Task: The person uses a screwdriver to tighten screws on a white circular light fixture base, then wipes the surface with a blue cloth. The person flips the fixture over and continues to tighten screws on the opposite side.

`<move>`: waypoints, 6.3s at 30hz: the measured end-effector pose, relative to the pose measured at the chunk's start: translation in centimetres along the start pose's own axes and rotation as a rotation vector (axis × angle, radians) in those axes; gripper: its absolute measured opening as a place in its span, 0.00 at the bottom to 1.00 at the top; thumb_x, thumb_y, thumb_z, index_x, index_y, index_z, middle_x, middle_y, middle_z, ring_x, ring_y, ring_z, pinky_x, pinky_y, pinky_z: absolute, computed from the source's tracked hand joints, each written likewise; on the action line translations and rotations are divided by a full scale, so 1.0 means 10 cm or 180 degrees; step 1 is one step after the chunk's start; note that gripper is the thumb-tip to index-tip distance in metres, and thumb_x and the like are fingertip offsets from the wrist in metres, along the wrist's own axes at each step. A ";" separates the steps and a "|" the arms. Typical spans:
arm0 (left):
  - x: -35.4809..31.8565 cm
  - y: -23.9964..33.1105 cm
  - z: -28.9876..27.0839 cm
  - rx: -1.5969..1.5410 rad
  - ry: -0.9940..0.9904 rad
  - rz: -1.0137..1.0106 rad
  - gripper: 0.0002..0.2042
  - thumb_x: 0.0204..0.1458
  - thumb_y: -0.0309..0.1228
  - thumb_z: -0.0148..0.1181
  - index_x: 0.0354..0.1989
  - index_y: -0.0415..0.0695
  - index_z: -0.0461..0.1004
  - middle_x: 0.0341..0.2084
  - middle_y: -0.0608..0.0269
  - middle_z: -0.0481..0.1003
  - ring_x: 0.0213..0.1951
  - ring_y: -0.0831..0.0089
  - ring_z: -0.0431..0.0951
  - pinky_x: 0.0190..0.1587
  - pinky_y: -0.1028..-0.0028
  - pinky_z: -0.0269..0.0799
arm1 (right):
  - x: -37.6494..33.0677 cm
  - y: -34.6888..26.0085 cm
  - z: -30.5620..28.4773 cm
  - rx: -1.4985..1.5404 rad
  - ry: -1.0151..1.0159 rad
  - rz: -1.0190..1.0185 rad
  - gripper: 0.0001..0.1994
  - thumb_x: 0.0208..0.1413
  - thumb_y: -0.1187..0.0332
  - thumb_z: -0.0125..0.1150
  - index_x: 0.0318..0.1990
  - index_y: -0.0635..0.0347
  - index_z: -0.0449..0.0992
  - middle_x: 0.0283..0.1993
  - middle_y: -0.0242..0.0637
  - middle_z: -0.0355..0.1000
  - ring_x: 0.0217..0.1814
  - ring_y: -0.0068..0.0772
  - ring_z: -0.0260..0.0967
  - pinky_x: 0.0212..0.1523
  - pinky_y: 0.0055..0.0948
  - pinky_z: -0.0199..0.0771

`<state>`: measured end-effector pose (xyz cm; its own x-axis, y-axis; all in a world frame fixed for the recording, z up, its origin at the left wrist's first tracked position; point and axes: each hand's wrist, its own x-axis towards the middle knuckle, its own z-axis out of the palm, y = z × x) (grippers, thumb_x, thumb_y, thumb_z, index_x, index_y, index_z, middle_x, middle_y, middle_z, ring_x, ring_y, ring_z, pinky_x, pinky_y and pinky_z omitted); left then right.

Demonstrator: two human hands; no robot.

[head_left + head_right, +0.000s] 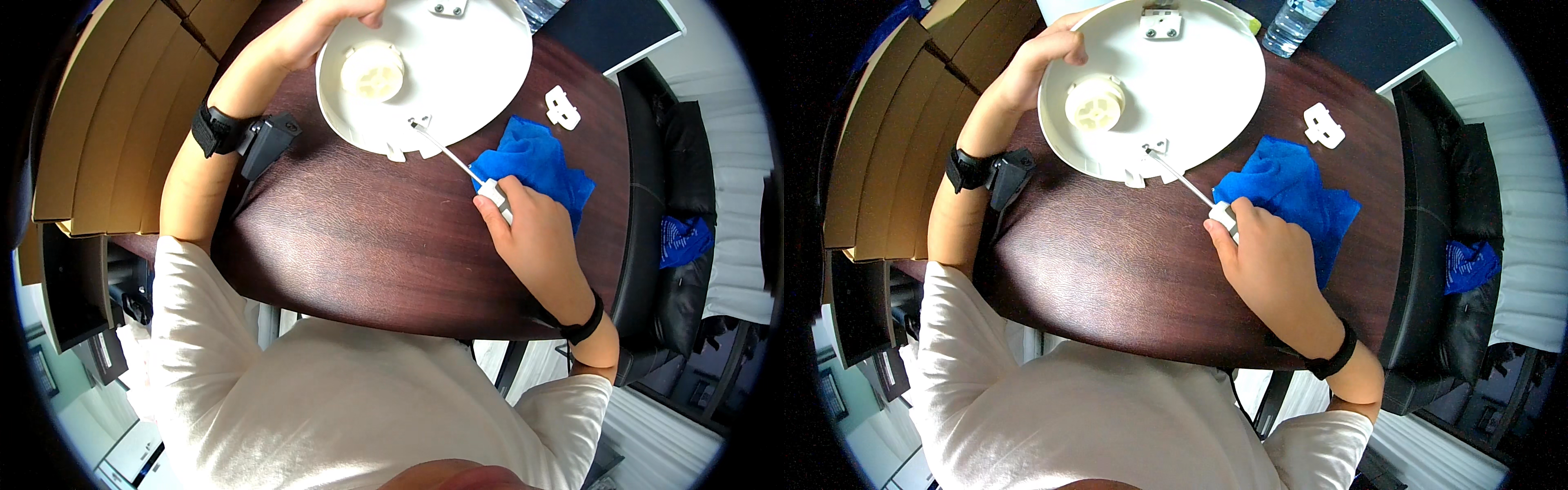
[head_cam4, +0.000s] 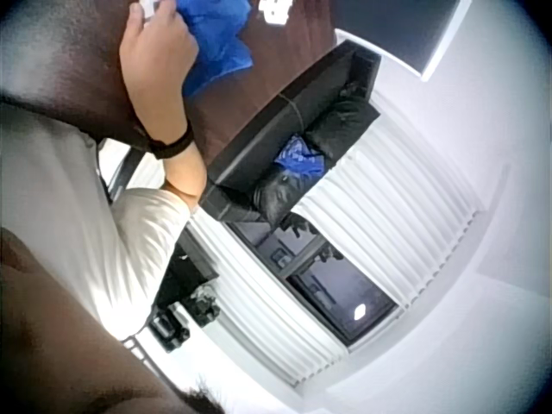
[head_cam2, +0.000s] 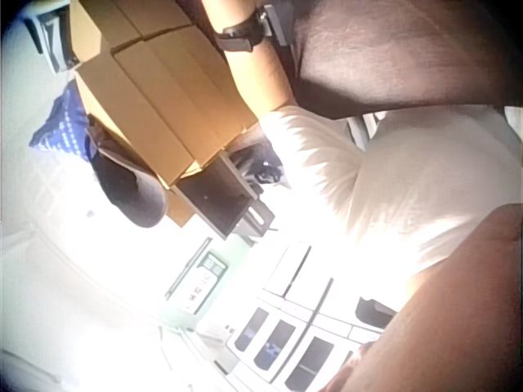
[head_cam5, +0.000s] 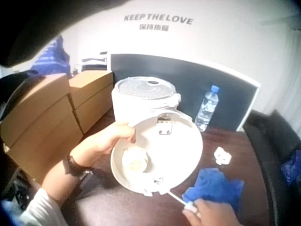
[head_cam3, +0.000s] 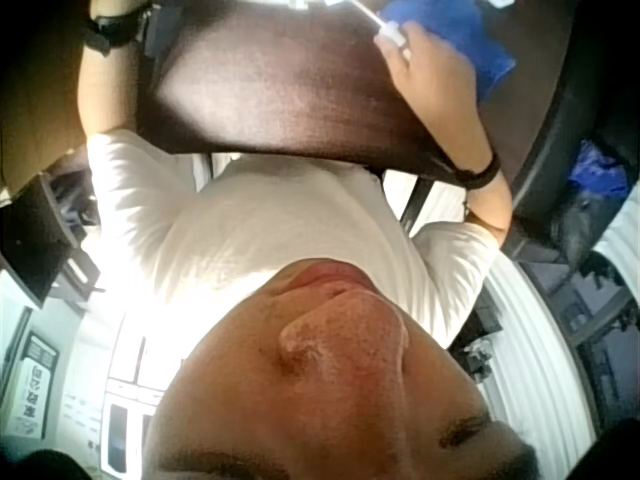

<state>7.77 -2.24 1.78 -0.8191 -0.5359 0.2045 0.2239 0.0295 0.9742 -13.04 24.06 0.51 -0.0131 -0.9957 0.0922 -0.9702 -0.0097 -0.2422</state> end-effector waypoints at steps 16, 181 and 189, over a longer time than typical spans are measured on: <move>0.02 -0.19 -0.18 -0.0020 -0.0053 0.0137 0.10 0.50 0.37 0.58 0.26 0.44 0.72 0.28 0.68 0.72 0.32 0.79 0.69 0.34 0.81 0.65 | 0.02 -0.03 -0.01 -0.0281 0.0030 -0.0056 0.15 0.57 0.57 0.62 0.29 0.59 0.72 0.19 0.39 0.70 0.17 0.39 0.69 0.17 0.33 0.67; 0.00 -0.04 -0.08 0.0238 0.0542 0.0339 0.11 0.51 0.36 0.54 0.21 0.46 0.69 0.25 0.67 0.72 0.30 0.77 0.70 0.33 0.77 0.66 | 0.53 0.09 -0.18 0.2608 -0.2235 0.1504 0.21 0.69 0.54 0.43 0.25 0.56 0.63 0.13 0.24 0.56 0.08 0.13 0.50 0.08 0.17 0.50; 0.00 -0.09 -0.17 0.0372 0.0628 0.0376 0.09 0.49 0.33 0.54 0.20 0.44 0.69 0.25 0.66 0.72 0.31 0.77 0.69 0.33 0.78 0.65 | 0.51 0.13 -0.14 0.3191 -0.2382 0.1698 0.23 0.66 0.50 0.48 0.30 0.63 0.66 0.14 0.26 0.56 0.09 0.17 0.52 0.08 0.23 0.50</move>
<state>8.45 -3.71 0.77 -0.6694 -0.6769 0.3061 0.2400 0.1929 0.9514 -14.68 19.13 2.07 0.1163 -0.7078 -0.6967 -0.2930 0.6458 -0.7050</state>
